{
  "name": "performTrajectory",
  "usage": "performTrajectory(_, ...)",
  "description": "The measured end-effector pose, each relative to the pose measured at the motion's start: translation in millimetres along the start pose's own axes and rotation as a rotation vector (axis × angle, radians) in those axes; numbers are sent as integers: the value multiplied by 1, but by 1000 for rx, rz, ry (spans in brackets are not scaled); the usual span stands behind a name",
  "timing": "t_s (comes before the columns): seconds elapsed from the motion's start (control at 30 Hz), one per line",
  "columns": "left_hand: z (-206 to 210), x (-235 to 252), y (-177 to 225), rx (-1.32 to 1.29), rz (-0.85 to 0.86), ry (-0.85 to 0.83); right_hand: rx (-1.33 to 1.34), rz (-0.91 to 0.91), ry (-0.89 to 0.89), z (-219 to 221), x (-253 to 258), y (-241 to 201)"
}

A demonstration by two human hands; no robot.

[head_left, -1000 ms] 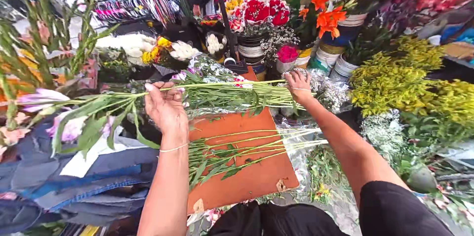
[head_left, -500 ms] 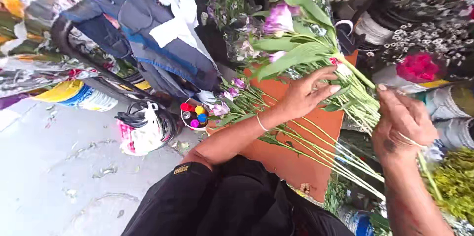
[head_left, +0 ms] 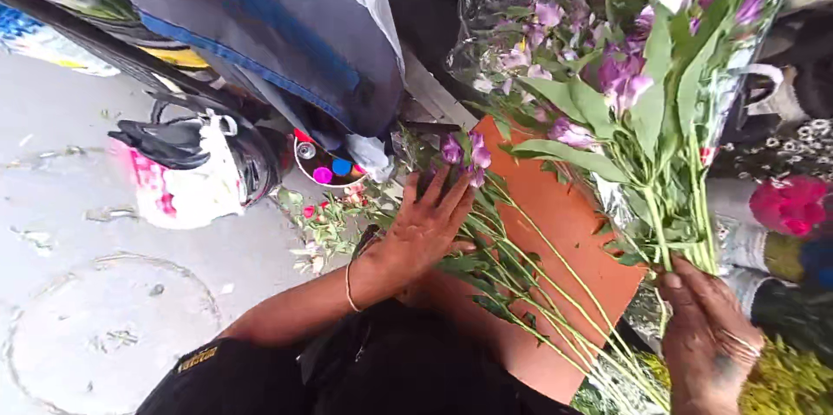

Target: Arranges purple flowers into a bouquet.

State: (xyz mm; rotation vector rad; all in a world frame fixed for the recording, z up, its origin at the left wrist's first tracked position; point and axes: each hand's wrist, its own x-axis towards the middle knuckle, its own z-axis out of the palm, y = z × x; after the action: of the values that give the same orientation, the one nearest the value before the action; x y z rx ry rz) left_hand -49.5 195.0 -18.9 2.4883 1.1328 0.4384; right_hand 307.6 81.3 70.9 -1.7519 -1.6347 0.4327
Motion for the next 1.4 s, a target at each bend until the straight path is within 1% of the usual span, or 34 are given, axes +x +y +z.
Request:
performTrajectory(0.1, 10, -2, -1, -28, -18, 96, 94, 43, -161, 45, 11, 11)
performTrajectory(0.2, 11, -5, -4, -66, -32, 154, 127, 98, -301, 69, -13, 37)
performTrajectory(0.27, 9, -8, -6, -87, -32, 165, 98, 120, -297, 72, -32, 53)
performTrajectory(0.33, 9, -11, -8, -116, -39, 193, 39, 114, -269, 70, -40, 58)
performTrajectory(0.43, 11, -13, -8, -179, -46, 237, -2, 92, -247, 71, -35, 50)
performTrajectory(0.6, 9, -14, -9, -265, -52, 304, -54, -11, -195, 83, -29, 48)
performTrajectory(0.67, 8, -14, -12, -287, -54, 305, -41, 30, -189, 83, -31, 47)
performTrajectory(0.77, 9, -14, -15, -296, -54, 288, 93, 257, -183, 70, -31, 30)
performTrajectory(0.83, 9, -14, -15, -284, -51, 279, 206, 358, -206, 51, -30, 12)
performTrajectory(0.9, 9, -13, -15, -267, -46, 268, 295, 384, -269, 26, -28, -6)
performTrajectory(0.97, 9, -13, -15, -266, -46, 270, 322, 388, -289, 9, -24, -31)
performTrajectory(1.03, 8, -13, -14, -267, -47, 265, 303, 387, -255, 13, -10, -68)
performTrajectory(1.07, 8, -13, -14, -263, -50, 256, 283, 376, -240, 15, -4, -79)
performTrajectory(1.13, 7, -14, -13, -265, -53, 240, 273, 347, -195, 3, -7, -63)
performTrajectory(1.17, 8, -14, -13, -265, -53, 239, 260, 331, -154, 1, -10, -49)
performTrajectory(1.2, 8, -14, -13, -264, -55, 244, 243, 295, -149, 7, -9, -36)
performTrajectory(1.27, 9, -13, -12, -262, -59, 269, 237, 255, -149, 32, -4, -17)
performTrajectory(1.4, 6, -14, -14, -269, -63, 291, 255, 330, -129, 74, -16, 27)
